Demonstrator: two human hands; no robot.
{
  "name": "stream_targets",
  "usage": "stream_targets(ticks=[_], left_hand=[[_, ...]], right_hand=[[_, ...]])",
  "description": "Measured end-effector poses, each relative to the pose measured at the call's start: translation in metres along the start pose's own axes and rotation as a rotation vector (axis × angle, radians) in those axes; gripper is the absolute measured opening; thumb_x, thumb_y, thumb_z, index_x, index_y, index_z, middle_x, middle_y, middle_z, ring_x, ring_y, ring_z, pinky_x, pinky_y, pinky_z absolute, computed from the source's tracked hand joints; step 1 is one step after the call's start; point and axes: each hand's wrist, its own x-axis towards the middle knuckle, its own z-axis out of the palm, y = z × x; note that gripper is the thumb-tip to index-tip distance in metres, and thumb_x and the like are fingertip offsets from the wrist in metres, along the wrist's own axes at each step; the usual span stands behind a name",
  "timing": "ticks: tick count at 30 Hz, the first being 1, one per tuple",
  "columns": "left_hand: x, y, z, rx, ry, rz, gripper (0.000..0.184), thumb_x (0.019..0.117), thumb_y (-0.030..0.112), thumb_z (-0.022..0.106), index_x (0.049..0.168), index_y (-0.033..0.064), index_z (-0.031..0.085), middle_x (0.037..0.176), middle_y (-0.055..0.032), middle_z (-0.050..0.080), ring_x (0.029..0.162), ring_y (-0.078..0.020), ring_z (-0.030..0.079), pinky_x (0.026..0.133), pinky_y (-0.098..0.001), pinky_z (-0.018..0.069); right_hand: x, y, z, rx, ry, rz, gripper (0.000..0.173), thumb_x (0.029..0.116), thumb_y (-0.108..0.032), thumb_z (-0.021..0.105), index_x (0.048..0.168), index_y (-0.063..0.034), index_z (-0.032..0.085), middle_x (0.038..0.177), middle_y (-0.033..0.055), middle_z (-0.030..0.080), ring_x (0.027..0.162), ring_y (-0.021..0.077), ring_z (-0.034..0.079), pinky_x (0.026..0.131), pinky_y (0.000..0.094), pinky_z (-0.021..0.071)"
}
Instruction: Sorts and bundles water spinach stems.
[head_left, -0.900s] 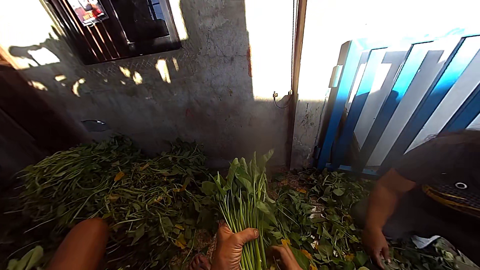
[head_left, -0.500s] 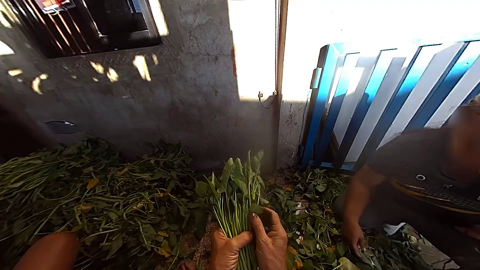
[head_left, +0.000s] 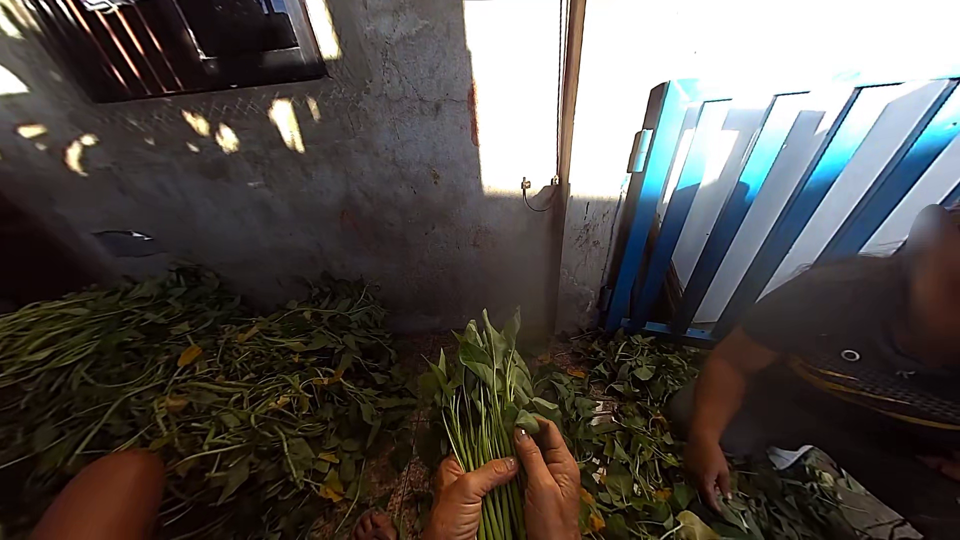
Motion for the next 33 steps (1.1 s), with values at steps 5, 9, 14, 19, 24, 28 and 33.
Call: stream_targets(ticks=[5,9,14,19,24,28,33], left_hand=[[-0.001,0.004,0.000,-0.060,0.021,-0.015,0.033,0.0762,-0.012,0.074,0.106,-0.0081,0.062,0.087,-0.0229,0.073,0.075,-0.0283,0.074,0.071,-0.0433,0.0641],[-0.001,0.012,0.002,-0.117,0.075,-0.011,0.032,0.0790,-0.011,0.074,0.108,-0.0070,0.061,0.086,-0.0223,0.072,0.073,-0.0269,0.073,0.066,-0.0412,0.0637],[0.007,0.013,-0.005,-0.132,0.157,0.008,0.033,0.0803,-0.012,0.074,0.110,-0.0103,0.059,0.085,-0.0254,0.071,0.070,-0.0289,0.072,0.063,-0.0409,0.0628],[0.012,0.021,-0.010,-0.070,0.336,0.149,0.040,0.0755,-0.014,0.078,0.111,-0.0108,0.060,0.086,-0.0251,0.071,0.069,-0.0313,0.072,0.062,-0.0433,0.0635],[0.012,0.035,-0.017,-0.063,0.305,0.236,0.042,0.0750,-0.014,0.079,0.112,-0.0113,0.061,0.088,-0.0259,0.072,0.072,-0.0320,0.074,0.064,-0.0438,0.0644],[0.007,0.023,-0.009,-0.015,0.145,0.253,0.045,0.0727,-0.015,0.079,0.113,-0.0127,0.059,0.092,-0.0272,0.072,0.076,-0.0339,0.074,0.069,-0.0455,0.0650],[0.006,0.015,-0.005,-0.032,0.087,0.197,0.043,0.0752,-0.017,0.076,0.113,-0.0136,0.057,0.091,-0.0289,0.072,0.075,-0.0350,0.074,0.069,-0.0458,0.0647]], right_hand=[[-0.005,-0.001,0.003,0.057,0.083,-0.034,0.017,0.0990,0.002,0.052,0.113,0.0050,0.060,0.094,0.0090,0.067,0.083,0.0111,0.067,0.077,0.0235,0.0582],[-0.012,-0.010,-0.002,0.164,0.062,-0.065,0.020,0.0983,0.005,0.045,0.116,0.0041,0.056,0.098,0.0074,0.067,0.088,0.0121,0.069,0.082,0.0283,0.0596],[-0.016,-0.016,-0.017,0.427,-0.198,-0.045,0.020,0.1059,-0.004,0.035,0.121,-0.0062,0.047,0.085,0.0101,0.069,0.078,0.0245,0.072,0.080,0.0450,0.0619],[-0.026,-0.035,-0.051,0.242,-0.243,0.253,0.018,0.1058,-0.006,0.036,0.119,-0.0085,0.048,0.061,-0.0057,0.041,0.046,0.0042,0.037,0.044,0.0229,0.0358],[-0.006,-0.029,-0.126,-1.109,-0.470,0.153,0.040,0.0992,-0.020,0.053,0.132,0.0008,0.061,0.107,0.0227,0.068,0.097,0.0380,0.068,0.082,0.0567,0.0550],[-0.006,-0.025,-0.118,-1.131,-0.568,-0.129,0.037,0.1002,-0.031,0.059,0.131,-0.0131,0.069,0.134,0.0217,0.061,0.125,0.0419,0.057,0.097,0.0597,0.0489],[-0.011,-0.032,-0.087,-0.775,-0.906,-0.149,0.034,0.1062,-0.034,0.055,0.115,-0.0065,0.072,0.105,0.0084,0.074,0.109,0.0260,0.066,0.105,0.0547,0.0441]])
